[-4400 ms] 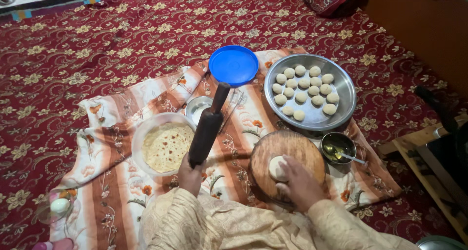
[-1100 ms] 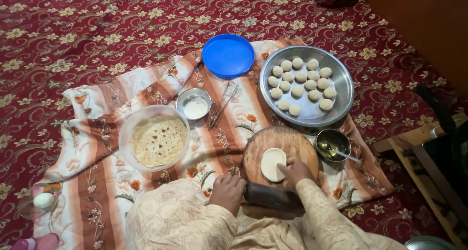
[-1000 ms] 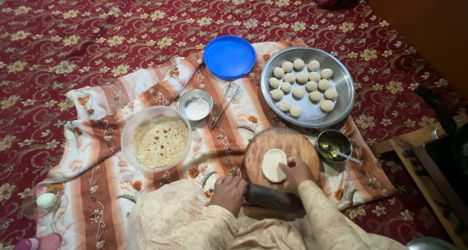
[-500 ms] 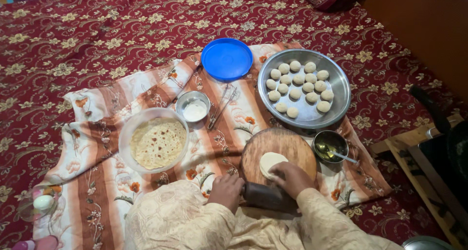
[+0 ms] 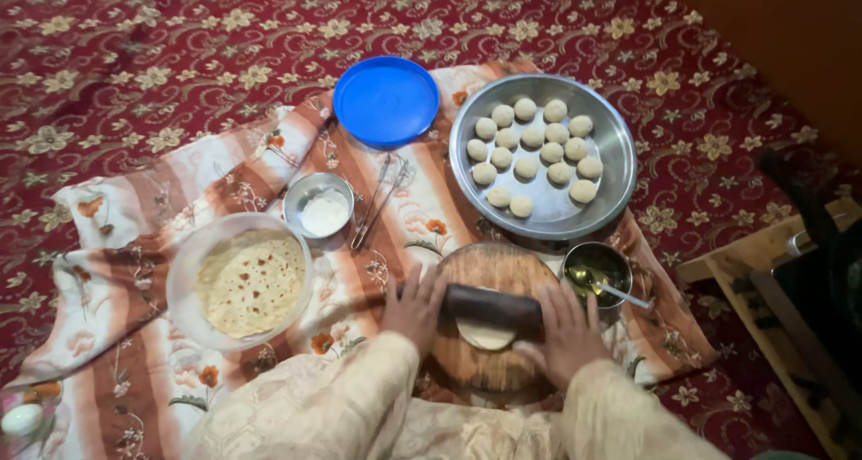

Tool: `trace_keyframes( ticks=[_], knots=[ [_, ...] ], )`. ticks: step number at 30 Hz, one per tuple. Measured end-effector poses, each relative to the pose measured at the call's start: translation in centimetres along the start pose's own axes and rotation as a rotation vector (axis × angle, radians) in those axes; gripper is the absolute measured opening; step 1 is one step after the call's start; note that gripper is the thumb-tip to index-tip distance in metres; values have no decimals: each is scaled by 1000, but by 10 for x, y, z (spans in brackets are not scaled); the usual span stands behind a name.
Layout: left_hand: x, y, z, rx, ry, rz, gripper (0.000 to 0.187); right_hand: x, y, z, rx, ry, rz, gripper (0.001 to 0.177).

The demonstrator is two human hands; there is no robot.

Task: The person rolls balls of dough into flat circles using a rolling pin on a wooden board, then brushes oil onto one and stacks them.

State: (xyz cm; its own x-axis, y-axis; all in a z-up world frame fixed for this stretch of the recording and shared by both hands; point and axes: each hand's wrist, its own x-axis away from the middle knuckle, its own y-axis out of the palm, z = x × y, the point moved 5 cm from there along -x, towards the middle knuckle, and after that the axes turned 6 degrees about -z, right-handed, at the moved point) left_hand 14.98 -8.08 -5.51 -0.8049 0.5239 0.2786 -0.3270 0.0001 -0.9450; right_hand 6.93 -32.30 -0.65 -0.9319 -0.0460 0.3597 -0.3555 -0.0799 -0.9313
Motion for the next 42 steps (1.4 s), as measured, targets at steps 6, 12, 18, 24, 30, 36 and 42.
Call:
trace_keyframes(
  ticks=[6, 12, 18, 24, 30, 36, 42],
  knots=[
    [-65, -35, -9, -42, -89, 39, 55, -50, -16, 12, -36, 80, -10, 96],
    [45, 31, 1, -61, 66, 228, 69, 49, -12, -23, -123, -345, 391, 117],
    [-48, -12, -26, -3, -151, -143, 66, -54, -45, -5, 16, 68, -184, 108],
    [-5, 1, -17, 6, -173, -245, 73, -30, -31, -18, 81, 46, -215, 111],
    [49, 33, -14, -37, -51, 218, 73, 22, -34, -36, -67, -349, 384, 117],
    [-25, -11, -52, 37, -287, -36, 56, -86, -65, -27, 36, -34, -98, 105],
    [33, 30, -30, 14, -212, 222, 48, -8, -64, -52, 218, -69, -225, 118]
  ],
)
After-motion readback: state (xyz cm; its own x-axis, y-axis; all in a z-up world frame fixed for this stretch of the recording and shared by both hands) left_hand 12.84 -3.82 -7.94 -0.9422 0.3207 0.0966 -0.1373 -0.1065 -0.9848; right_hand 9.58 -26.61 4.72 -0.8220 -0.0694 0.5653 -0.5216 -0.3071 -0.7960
